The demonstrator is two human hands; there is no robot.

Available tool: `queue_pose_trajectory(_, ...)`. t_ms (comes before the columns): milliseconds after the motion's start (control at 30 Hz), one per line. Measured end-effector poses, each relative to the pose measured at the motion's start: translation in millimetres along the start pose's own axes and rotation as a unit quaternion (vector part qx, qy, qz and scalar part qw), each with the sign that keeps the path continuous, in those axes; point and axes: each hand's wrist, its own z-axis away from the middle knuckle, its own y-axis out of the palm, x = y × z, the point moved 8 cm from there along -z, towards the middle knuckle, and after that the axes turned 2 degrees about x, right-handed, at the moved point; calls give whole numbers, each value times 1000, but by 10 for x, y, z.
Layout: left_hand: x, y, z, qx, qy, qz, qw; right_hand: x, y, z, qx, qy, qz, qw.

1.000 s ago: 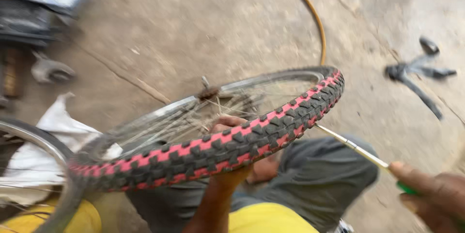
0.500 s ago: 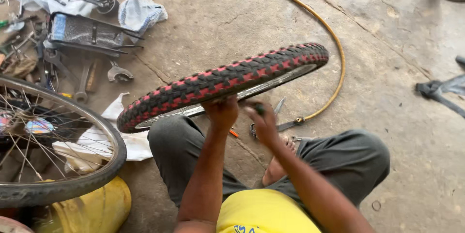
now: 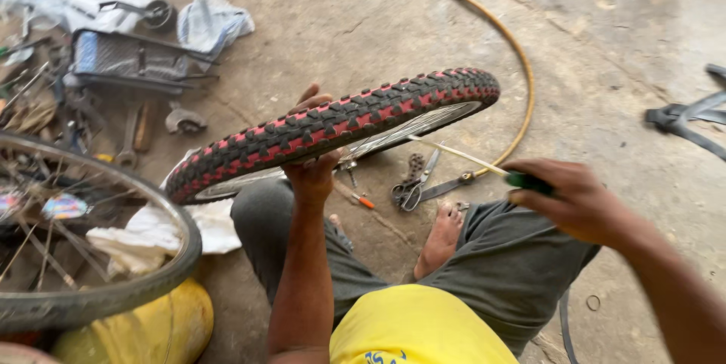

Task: The person sits on the floor and works on a bicycle wheel, using a screwdriver to pry the tire bead off the rim. They remove the tire, inspect the inner tube, and then use the screwdriver to push the tire bead back onto the rim.

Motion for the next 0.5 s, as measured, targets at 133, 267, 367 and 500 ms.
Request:
queue_pose_trajectory(133,-135,220,-20,55,-17,105,993,-76,-481,349,10,154,59,986)
queue_pose_trajectory(267,303,272,222,111,-124,51,985,71,-654,426,56,111,102,987)
queue_pose_trajectory(367,270,316,432,161,141,-306,927,-184,-724,550,195,274,244,909)
queue_pose_trajectory(500,470,301,660,157,152,-363,906,-172,-898,413,212,265,270,901)
